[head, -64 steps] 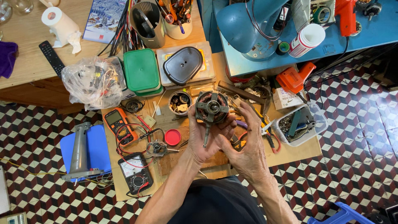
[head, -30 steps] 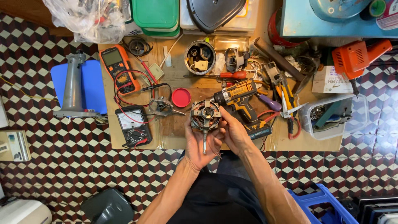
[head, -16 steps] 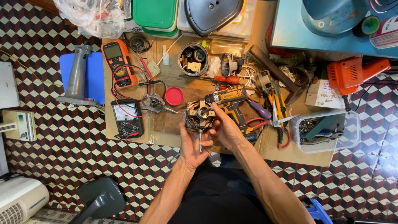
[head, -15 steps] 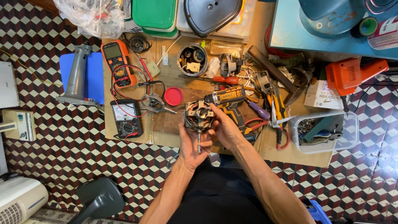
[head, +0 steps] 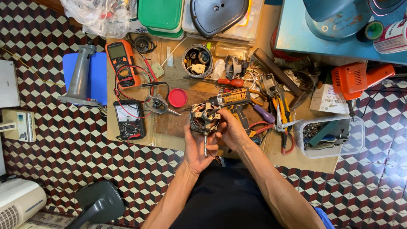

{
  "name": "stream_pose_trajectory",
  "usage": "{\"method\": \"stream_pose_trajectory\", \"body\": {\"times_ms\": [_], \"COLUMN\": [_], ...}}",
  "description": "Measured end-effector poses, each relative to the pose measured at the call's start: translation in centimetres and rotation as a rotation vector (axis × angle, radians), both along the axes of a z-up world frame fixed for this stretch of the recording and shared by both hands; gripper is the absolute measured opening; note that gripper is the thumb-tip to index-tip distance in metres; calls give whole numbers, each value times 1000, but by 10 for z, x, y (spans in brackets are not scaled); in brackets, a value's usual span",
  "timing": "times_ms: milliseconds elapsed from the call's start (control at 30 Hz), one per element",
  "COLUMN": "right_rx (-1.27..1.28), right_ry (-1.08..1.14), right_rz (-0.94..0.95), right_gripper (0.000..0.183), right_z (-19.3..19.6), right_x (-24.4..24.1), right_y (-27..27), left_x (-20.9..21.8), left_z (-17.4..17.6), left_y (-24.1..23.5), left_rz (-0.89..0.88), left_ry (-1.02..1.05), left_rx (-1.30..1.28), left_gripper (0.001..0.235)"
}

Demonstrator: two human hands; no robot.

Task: The person disassembles a small electric motor, removes the rotor, and uses a cordless drill to spin the rotor shaft. They then reassemble the motor housing and continue to manipulate the rotor and stator components on a cluttered workbench.

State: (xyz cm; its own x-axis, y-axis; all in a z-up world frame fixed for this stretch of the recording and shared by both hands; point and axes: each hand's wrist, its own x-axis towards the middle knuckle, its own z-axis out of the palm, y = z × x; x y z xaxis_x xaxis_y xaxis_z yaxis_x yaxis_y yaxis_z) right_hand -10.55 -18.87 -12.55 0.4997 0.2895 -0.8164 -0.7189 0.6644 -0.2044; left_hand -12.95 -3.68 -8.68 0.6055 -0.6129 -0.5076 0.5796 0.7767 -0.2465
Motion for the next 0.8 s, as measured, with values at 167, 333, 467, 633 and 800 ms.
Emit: {"method": "stream_pose_trajectory", "body": {"times_ms": [167,333,467,633,800], "right_rx": [1,-81,-60,-37,-14], "right_ry": [-41,-56,-58,-89,-56], "right_rz": [-27,19,-25,-70,-83], "right_gripper": [23,29,27,26,25], "right_z": [8,17,18,23,28], "right_x": [2,6,7,12,22], "right_y": [-1,-5,-8,-12,-18], "left_x": [2,6,12,21,32], "left_z": [2,6,9,15,22], "left_y": [0,-4,-6,-10,-15], "left_rz": [-10,-2,-38,-63,-80], "left_ry": [48,15,6,21,36], "left_rx": [-9,-26,3,-12,17], "left_gripper": [76,74,73,73,72]}}
